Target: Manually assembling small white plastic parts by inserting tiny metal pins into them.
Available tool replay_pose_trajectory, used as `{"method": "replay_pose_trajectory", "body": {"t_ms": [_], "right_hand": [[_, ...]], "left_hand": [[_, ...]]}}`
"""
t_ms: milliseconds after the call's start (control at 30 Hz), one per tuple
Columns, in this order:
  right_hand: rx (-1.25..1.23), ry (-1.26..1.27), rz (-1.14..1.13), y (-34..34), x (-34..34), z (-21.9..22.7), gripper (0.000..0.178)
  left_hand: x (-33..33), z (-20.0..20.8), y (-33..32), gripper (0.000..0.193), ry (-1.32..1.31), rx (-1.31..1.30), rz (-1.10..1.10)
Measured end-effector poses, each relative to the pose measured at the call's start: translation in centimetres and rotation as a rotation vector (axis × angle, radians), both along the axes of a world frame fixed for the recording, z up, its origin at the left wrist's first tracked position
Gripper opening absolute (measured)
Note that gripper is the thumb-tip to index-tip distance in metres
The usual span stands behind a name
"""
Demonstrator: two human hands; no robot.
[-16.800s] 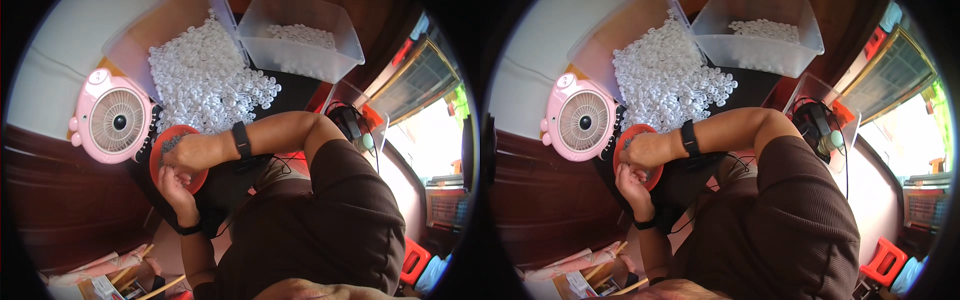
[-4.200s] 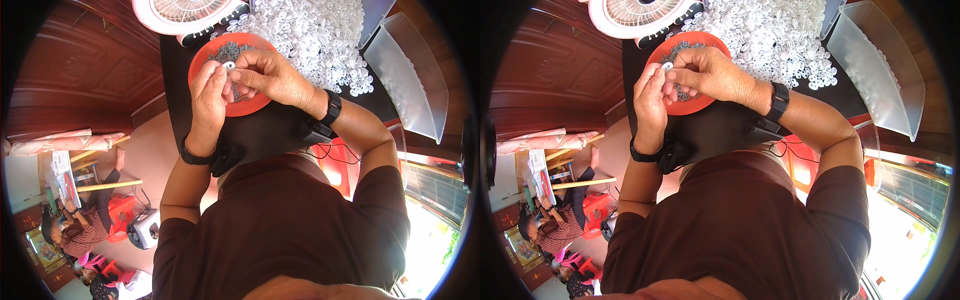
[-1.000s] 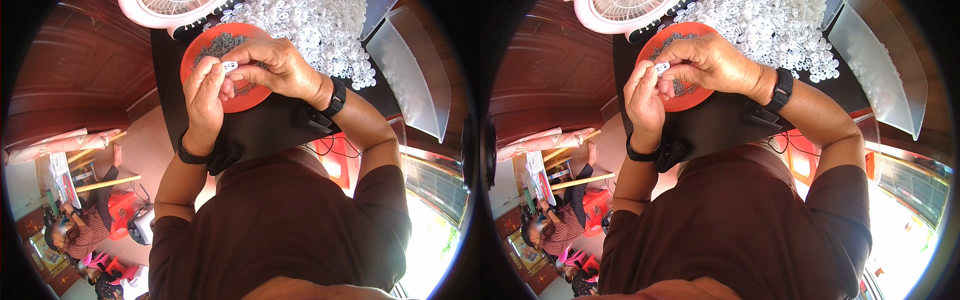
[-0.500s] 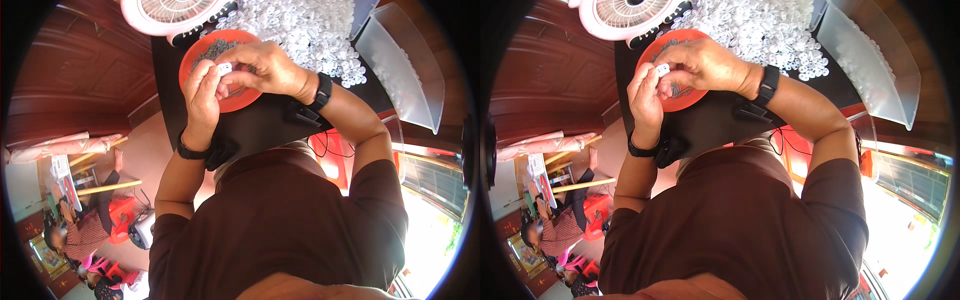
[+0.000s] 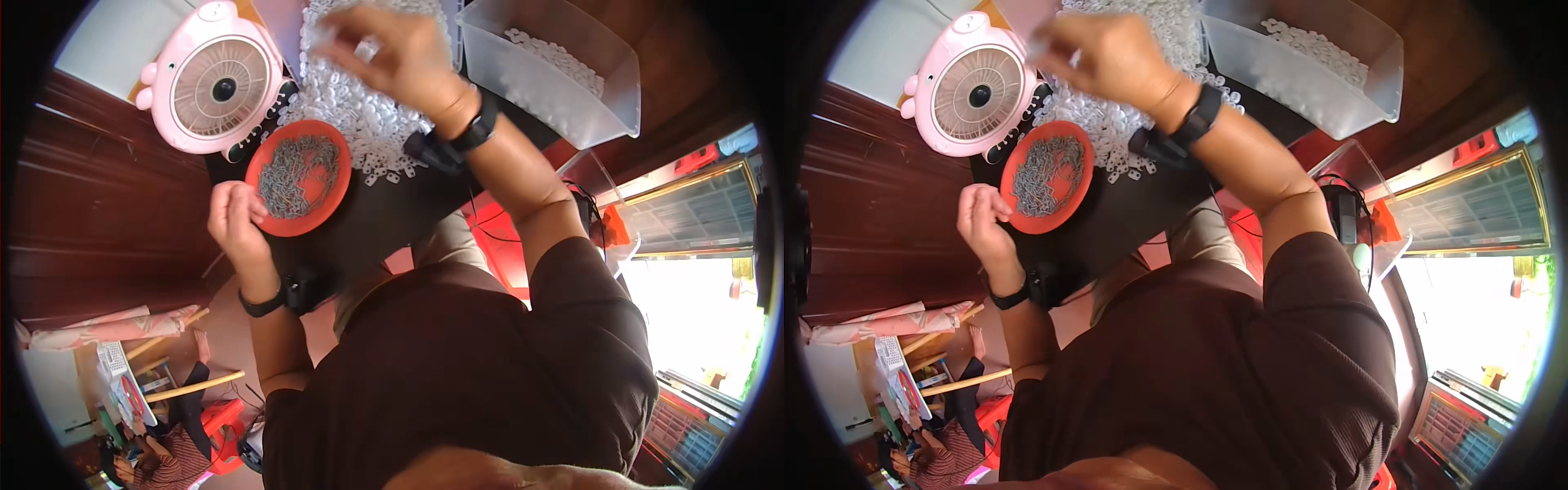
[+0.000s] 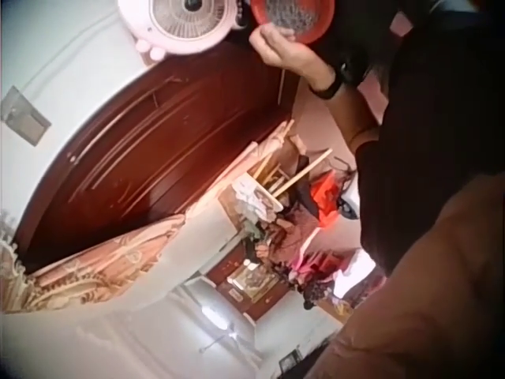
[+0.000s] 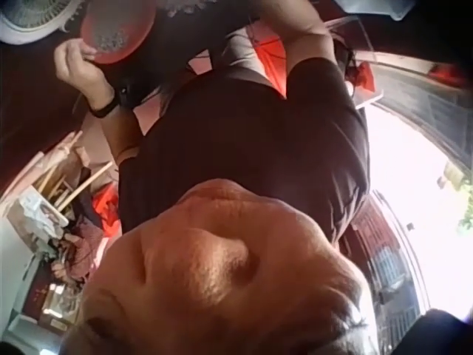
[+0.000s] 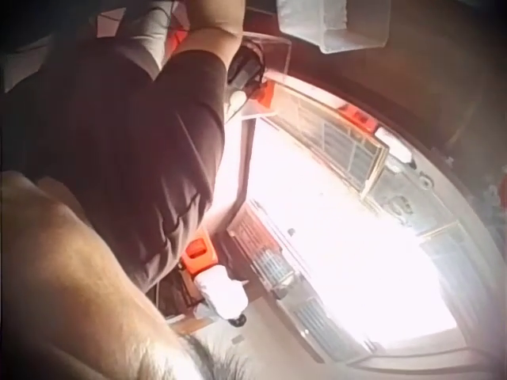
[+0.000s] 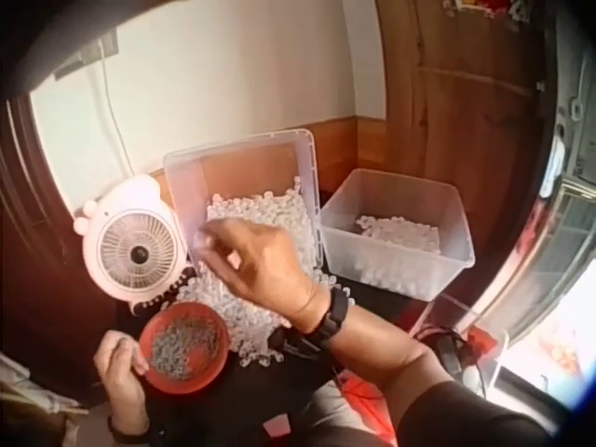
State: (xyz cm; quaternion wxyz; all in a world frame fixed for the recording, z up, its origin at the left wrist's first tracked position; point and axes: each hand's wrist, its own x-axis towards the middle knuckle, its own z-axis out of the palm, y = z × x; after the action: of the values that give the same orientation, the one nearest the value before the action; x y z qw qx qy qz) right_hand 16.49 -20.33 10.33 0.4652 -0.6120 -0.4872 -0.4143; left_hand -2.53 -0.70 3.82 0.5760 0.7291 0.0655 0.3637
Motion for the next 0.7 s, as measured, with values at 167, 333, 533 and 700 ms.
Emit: {"method": "replay_pose_trajectory", "body": {"t_ms": [167,333,533,700], "right_hand": [[-0.079,0.153,-0.65,-10.2,2.8,3.9,0.027],[-0.072,0.116,-0.429,-13.8,2.0,2.0,0.017],[-0.515,0.343,-0.195,-13.4,1.7,-6.2,0.021],[-0.797,0.253,-0.381,-13.8,5.6,-12.0,0.021]], "left_hand": [[-3.5,3.0,0.4,0.018,0.146,0.092,0.007],[-7.5,-0.6,2.3,0.019,0.342,0.144,0.234],[-12.9,-8.0,3.1,0.033,0.674,0.697,0.523],[-12.1,-9.4,0.6,0.048,0.685,0.591,0.517]]}}
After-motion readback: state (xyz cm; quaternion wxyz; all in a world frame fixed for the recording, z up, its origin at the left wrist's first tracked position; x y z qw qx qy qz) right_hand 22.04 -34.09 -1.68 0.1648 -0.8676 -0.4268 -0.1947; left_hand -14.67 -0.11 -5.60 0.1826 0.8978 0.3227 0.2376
